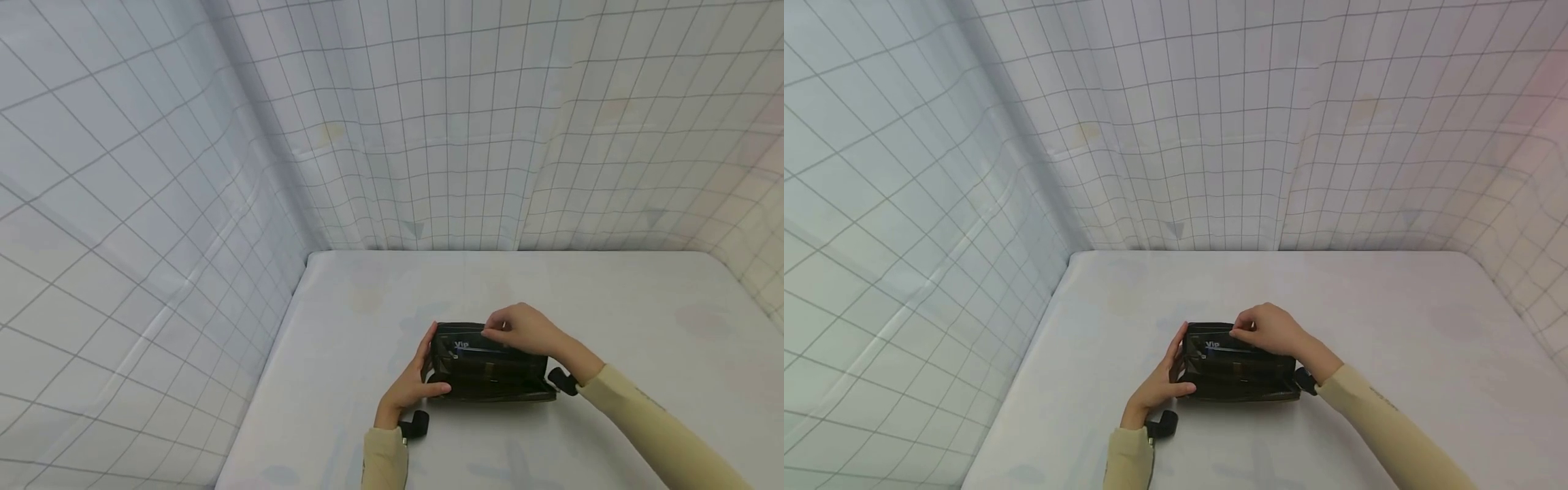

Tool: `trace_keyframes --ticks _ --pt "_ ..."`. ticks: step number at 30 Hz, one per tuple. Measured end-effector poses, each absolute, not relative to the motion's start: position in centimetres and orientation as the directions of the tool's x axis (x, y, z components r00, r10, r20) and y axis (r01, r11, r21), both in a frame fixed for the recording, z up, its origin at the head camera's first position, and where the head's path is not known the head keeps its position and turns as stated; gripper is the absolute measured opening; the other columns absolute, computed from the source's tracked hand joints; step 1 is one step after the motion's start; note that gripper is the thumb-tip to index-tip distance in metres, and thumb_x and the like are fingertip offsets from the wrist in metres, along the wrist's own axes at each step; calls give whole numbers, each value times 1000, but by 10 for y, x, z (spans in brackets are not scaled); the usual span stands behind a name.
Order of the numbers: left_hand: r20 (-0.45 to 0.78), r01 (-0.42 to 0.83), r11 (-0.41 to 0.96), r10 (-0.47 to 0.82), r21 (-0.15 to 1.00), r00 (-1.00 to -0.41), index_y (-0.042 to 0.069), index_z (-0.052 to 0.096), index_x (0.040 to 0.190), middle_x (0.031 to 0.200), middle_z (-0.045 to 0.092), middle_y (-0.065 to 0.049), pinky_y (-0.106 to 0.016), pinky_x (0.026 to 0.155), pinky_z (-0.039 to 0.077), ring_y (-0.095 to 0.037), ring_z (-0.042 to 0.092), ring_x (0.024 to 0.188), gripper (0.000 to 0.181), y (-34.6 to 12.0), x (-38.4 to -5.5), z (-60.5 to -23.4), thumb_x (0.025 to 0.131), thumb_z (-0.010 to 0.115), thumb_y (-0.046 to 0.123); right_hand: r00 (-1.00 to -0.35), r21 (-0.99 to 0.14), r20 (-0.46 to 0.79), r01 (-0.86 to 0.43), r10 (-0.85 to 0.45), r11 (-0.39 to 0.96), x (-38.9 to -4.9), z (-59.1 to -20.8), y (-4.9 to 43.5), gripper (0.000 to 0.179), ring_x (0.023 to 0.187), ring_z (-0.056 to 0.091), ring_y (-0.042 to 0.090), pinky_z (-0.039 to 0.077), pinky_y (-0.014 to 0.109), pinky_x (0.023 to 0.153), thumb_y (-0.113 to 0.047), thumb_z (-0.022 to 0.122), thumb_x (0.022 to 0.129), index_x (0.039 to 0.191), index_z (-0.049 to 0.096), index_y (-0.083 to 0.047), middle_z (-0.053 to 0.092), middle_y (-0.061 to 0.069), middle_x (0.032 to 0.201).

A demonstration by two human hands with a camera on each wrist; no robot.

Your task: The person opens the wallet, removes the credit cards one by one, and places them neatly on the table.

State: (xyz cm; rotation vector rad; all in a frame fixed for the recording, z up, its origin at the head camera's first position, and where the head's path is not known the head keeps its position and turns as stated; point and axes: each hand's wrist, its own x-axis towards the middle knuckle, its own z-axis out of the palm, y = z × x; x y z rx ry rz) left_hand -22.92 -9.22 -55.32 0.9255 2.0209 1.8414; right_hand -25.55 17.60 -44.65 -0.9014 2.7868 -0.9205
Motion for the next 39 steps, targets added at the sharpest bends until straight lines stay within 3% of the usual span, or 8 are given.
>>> trace_keyframes --ticks 6,15,23,34,39 --pt "200 247 -6 609 969 -768 26 -3 150 155 9 0 -46 110 20 -23 19 139 106 -93 -229 -548 78 74 36 -849 -467 168 -516 -501 718 -259 -446 172 9 69 58 2 48 27 64 -27 66 86 85 72 -20 67 -13 78" --pt "149 205 17 630 979 -762 16 -7 150 152 16 -13 -41 108 22 -27 27 136 110 -94 -218 -522 78 74 31 -884 -415 185 -467 -430 781 -259 -450 164 10 61 53 3 43 27 56 -29 71 80 75 67 -22 61 -13 69" --pt "143 213 34 639 977 -756 17 -7 150 155 5 -7 -44 110 17 -25 17 139 109 -94 -218 -520 78 74 30 -900 -411 209 -435 -381 801 -259 -456 158 19 53 47 2 39 25 49 -36 75 76 71 61 -23 56 -13 62" --pt "157 233 33 646 972 -747 16 -8 150 155 3 -9 -42 111 18 -26 16 140 109 -94 -218 -523 79 74 30 -904 -426 188 -428 -385 797 -259 -459 156 24 52 46 3 38 25 49 -36 76 74 69 57 -22 52 -13 59" --pt "176 246 24 634 969 -753 24 -6 150 156 0 -1 -39 111 19 -21 13 141 109 -93 -224 -541 77 75 35 -913 -432 192 -409 -361 804 -258 -459 156 24 52 47 3 39 25 49 -36 76 74 69 59 -21 53 -12 59"
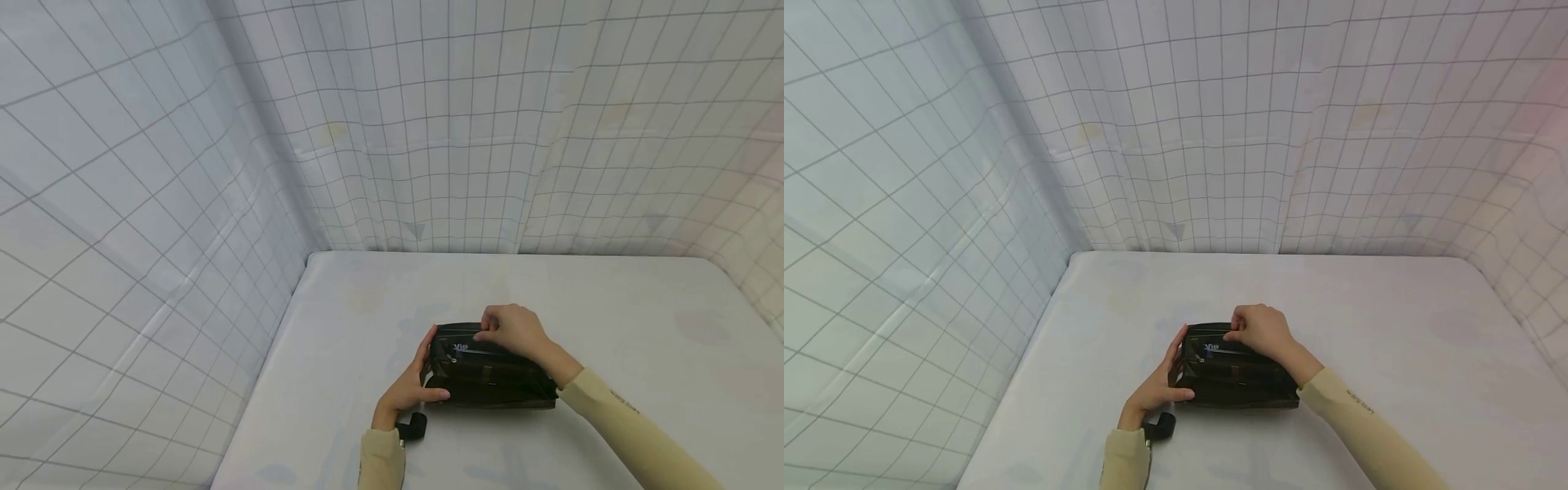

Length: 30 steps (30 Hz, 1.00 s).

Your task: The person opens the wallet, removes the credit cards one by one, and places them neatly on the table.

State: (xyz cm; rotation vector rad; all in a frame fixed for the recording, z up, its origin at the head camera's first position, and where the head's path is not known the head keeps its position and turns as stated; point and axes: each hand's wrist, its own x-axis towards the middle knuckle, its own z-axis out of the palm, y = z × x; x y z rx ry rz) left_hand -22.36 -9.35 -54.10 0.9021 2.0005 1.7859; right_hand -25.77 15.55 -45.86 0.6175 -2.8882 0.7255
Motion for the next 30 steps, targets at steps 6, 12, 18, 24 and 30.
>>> trace_keyframes --ticks 6,12,18,24,30 --pt "186 236 0 616 972 -766 31 -2 150 155 6 7 -35 111 20 -16 16 140 109 -92 -227 -554 74 75 43 -917 -422 189 -400 -353 814 -256 -458 154 25 52 48 3 39 25 48 -38 76 73 67 59 -20 54 -12 58" --pt "199 256 5 617 967 -762 31 -3 149 156 3 2 -38 111 20 -19 16 140 108 -93 -229 -555 75 75 42 -918 -438 170 -395 -357 807 -258 -459 155 27 51 48 3 39 25 48 -40 76 72 66 58 -21 54 -12 57" --pt "195 259 8 634 966 -748 21 -5 150 155 7 -6 -39 110 21 -22 19 139 108 -95 -225 -542 78 74 33 -915 -486 122 -394 -385 780 -262 -465 159 27 52 47 4 38 26 49 -41 73 75 65 57 -23 54 -13 59" --pt "198 259 3 634 966 -748 14 -4 150 155 7 -9 -37 110 20 -25 17 139 107 -96 -219 -527 79 74 32 -899 -521 97 -412 -427 748 -263 -464 162 26 50 45 6 36 25 49 -42 71 77 67 57 -23 53 -13 60" --pt "231 277 -23 623 961 -747 20 -2 150 156 5 0 -30 110 20 -23 14 141 107 -94 -225 -542 78 75 32 -892 -523 83 -419 -444 743 -265 -463 166 27 50 43 5 35 25 49 -42 72 77 66 55 -24 51 -13 60"
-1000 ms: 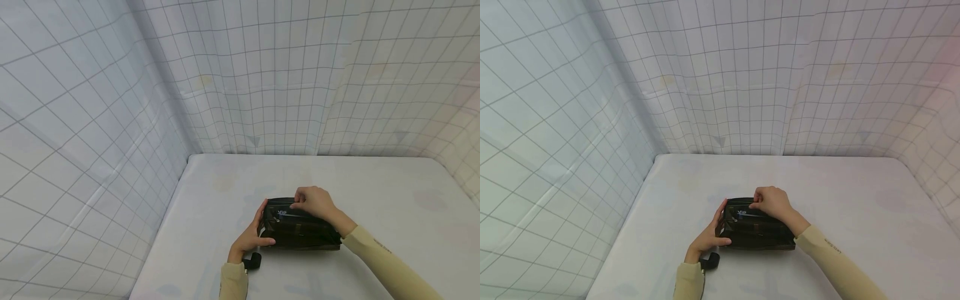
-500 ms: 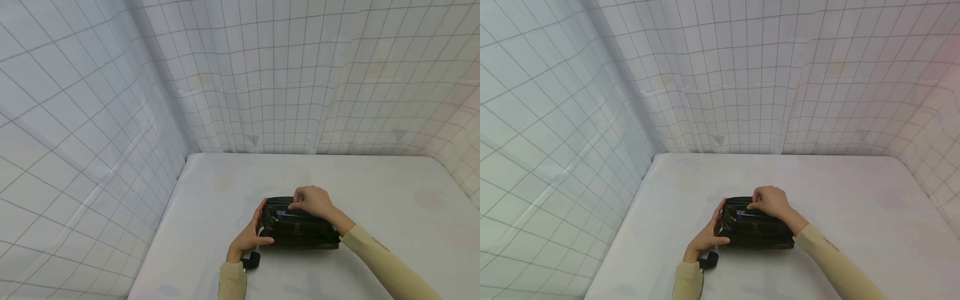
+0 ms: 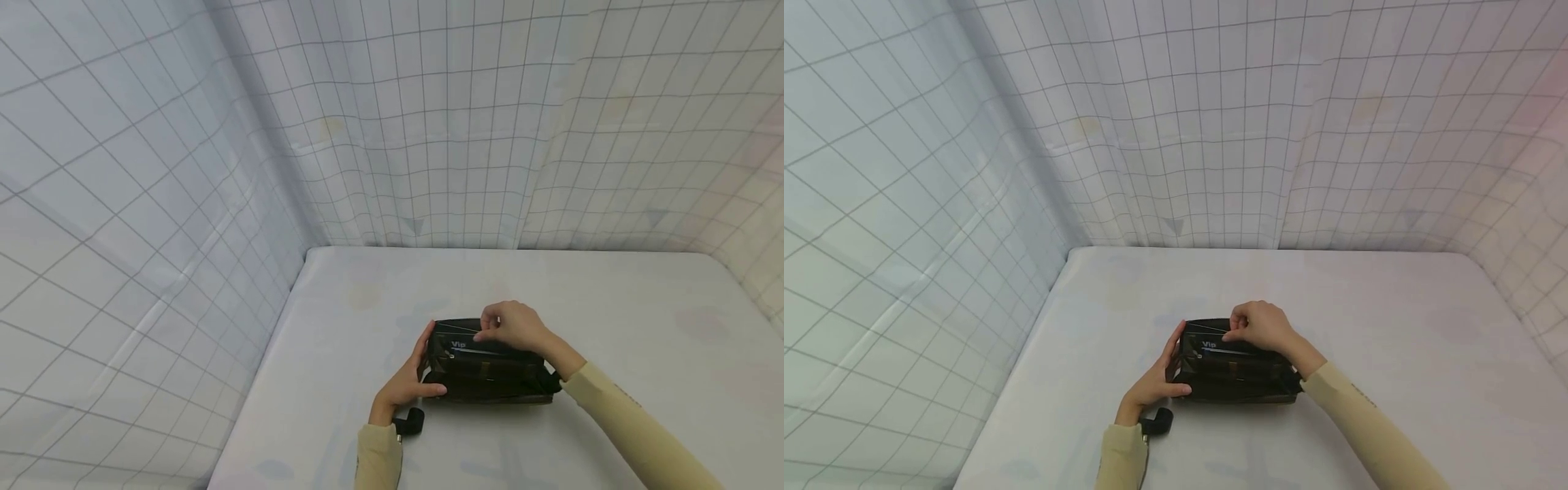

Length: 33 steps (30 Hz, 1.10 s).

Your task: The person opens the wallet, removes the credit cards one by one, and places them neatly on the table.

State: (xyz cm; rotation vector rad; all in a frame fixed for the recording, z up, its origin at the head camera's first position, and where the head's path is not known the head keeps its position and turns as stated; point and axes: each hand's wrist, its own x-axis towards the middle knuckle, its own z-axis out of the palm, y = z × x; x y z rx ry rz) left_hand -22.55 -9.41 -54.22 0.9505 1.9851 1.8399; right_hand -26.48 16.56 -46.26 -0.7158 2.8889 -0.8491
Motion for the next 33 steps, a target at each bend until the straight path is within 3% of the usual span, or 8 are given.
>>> trace_keyframes --ticks 4,13,18,26,29,33 --pt "222 275 -10 620 961 -753 27 -2 150 155 6 3 -28 110 20 -18 15 140 108 -94 -231 -554 76 75 38 -879 -523 83 -439 -469 730 -266 -462 168 27 49 42 5 34 24 48 -40 73 77 65 55 -25 50 -13 60" --pt "181 237 9 622 971 -762 33 -2 149 155 6 4 -38 111 18 -17 15 141 108 -94 -231 -555 74 75 44 -862 -515 103 -473 -497 715 -267 -463 170 26 48 40 4 33 23 47 -40 71 79 66 54 -25 48 -13 59" --pt "156 228 36 628 973 -762 31 -3 149 156 2 4 -39 112 17 -17 12 141 108 -94 -230 -549 75 75 40 -867 -497 105 -470 -487 730 -265 -462 169 26 49 41 4 33 23 48 -40 71 79 67 54 -24 48 -13 59" --pt "175 249 27 640 968 -748 14 -5 150 155 3 -10 -42 110 19 -26 14 140 107 -94 -219 -522 79 73 30 -869 -480 109 -471 -483 740 -262 -459 167 26 50 41 4 33 23 49 -40 69 81 69 54 -23 48 -13 60" --pt "186 249 9 638 969 -747 14 -5 150 155 5 -11 -41 110 20 -28 15 140 106 -94 -219 -523 80 73 28 -865 -477 105 -477 -490 738 -261 -460 167 26 51 40 4 33 24 49 -39 68 82 69 53 -22 48 -13 60" --pt "180 239 7 638 971 -749 22 -4 150 155 6 -6 -38 110 20 -22 15 140 106 -94 -223 -536 79 74 32 -863 -468 106 -482 -494 741 -260 -460 167 25 51 40 4 33 24 49 -38 67 83 70 53 -22 48 -13 61"
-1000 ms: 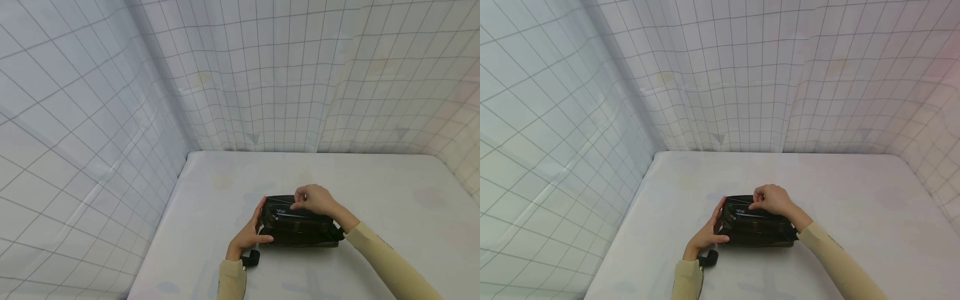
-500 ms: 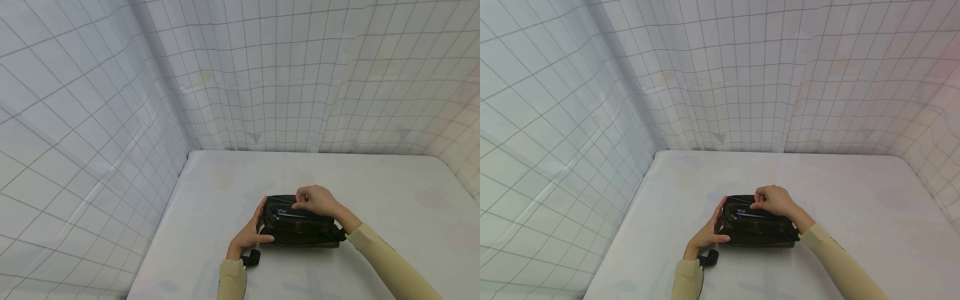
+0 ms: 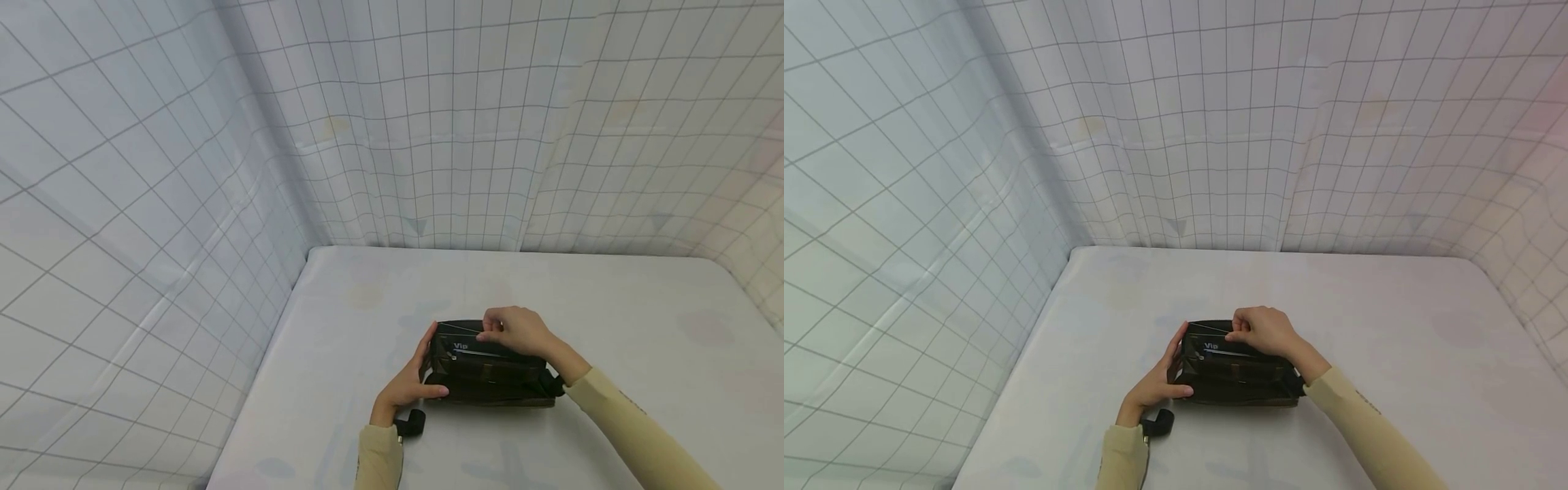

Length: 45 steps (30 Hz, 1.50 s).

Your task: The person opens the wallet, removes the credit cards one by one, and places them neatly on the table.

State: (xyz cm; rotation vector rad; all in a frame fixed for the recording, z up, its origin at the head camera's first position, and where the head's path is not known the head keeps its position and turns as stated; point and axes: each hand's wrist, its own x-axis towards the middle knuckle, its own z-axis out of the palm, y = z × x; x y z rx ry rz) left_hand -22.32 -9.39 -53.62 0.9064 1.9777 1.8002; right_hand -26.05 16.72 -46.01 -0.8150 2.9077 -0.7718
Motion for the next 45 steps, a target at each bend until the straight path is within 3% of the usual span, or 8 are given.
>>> trace_keyframes --ticks 9,13,22,26,37,45 --pt "183 225 -14 631 974 -754 31 -3 150 155 6 8 -31 111 18 -14 12 141 108 -93 -229 -560 75 75 43 -881 -480 99 -449 -463 754 -259 -464 169 20 53 41 5 35 25 51 -30 65 86 72 54 -21 50 -12 62" --pt "182 227 -11 634 974 -751 32 -3 149 155 6 5 -35 111 19 -16 14 141 107 -93 -228 -561 76 75 40 -881 -476 110 -453 -460 753 -257 -465 168 24 52 41 4 35 24 50 -38 65 84 71 54 -22 49 -13 61" --pt "176 222 -8 637 975 -750 31 -4 149 155 6 8 -40 111 17 -16 14 141 109 -92 -230 -560 75 75 42 -889 -484 132 -443 -438 755 -257 -464 168 22 52 42 4 36 23 51 -40 64 85 74 55 -23 50 -13 63" --pt "177 221 -10 637 975 -750 34 -3 149 155 5 9 -38 111 17 -15 15 140 107 -92 -231 -561 75 75 40 -895 -504 134 -431 -425 748 -257 -464 169 21 51 42 4 37 24 51 -40 62 87 77 57 -22 52 -13 64" --pt "226 269 -29 633 963 -741 29 -2 150 156 5 1 -34 110 20 -19 16 140 106 -92 -234 -558 77 74 37 -902 -512 160 -423 -401 748 -259 -458 167 20 50 41 5 36 24 50 -38 63 87 82 56 -20 52 -12 65" --pt "203 250 -16 634 968 -746 30 -4 150 156 -1 9 -34 111 18 -15 7 142 107 -95 -233 -562 77 74 39 -894 -471 147 -440 -424 764 -259 -461 163 28 52 42 3 36 23 51 -44 71 78 77 55 -21 49 -13 62"
